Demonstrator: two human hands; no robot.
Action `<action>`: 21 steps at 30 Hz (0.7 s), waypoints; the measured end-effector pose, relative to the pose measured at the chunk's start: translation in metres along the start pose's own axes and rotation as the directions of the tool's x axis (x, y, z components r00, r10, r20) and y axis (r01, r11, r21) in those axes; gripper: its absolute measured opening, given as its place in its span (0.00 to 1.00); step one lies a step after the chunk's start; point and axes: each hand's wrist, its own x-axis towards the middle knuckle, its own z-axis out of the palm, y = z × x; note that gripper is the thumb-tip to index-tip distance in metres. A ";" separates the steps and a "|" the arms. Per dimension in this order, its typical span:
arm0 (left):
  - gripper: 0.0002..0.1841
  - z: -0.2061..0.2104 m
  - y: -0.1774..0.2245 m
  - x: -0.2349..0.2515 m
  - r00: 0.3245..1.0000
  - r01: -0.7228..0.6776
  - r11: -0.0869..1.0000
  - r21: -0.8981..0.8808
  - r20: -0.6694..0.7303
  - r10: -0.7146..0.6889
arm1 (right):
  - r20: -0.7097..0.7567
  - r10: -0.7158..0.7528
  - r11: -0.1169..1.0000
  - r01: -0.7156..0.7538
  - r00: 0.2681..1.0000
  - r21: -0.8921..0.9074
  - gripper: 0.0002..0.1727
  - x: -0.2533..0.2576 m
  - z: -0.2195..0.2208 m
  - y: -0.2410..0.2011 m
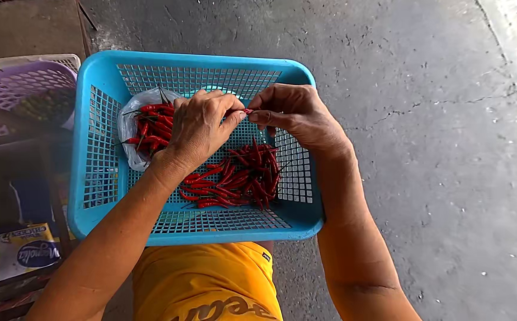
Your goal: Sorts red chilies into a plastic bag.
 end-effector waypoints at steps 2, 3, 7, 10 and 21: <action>0.15 -0.006 0.000 0.002 1.000 -0.013 0.996 0.084 -0.001 0.013 | -0.007 0.019 1.000 -0.019 1.000 0.011 0.08 0.000 0.000 -0.001; 0.15 -0.013 -0.001 0.003 1.000 -0.012 0.989 0.146 -0.003 0.012 | -0.011 0.040 0.999 -0.040 0.999 0.025 0.10 0.001 0.000 -0.001; 0.17 -0.059 -0.016 0.004 0.998 0.056 0.988 0.143 -0.041 -0.050 | -0.041 0.136 0.991 -0.136 0.990 -0.017 0.10 0.005 0.001 0.003; 0.13 -0.062 -0.020 0.001 0.984 0.136 0.953 -0.270 -0.071 -0.160 | -0.077 0.219 0.976 -0.219 0.973 0.007 0.13 0.006 0.003 0.002; 0.18 0.016 0.027 0.008 0.751 0.584 0.071 -0.808 0.505 -0.426 | -0.234 0.028 0.990 0.005 0.972 0.142 0.18 0.003 0.001 -0.002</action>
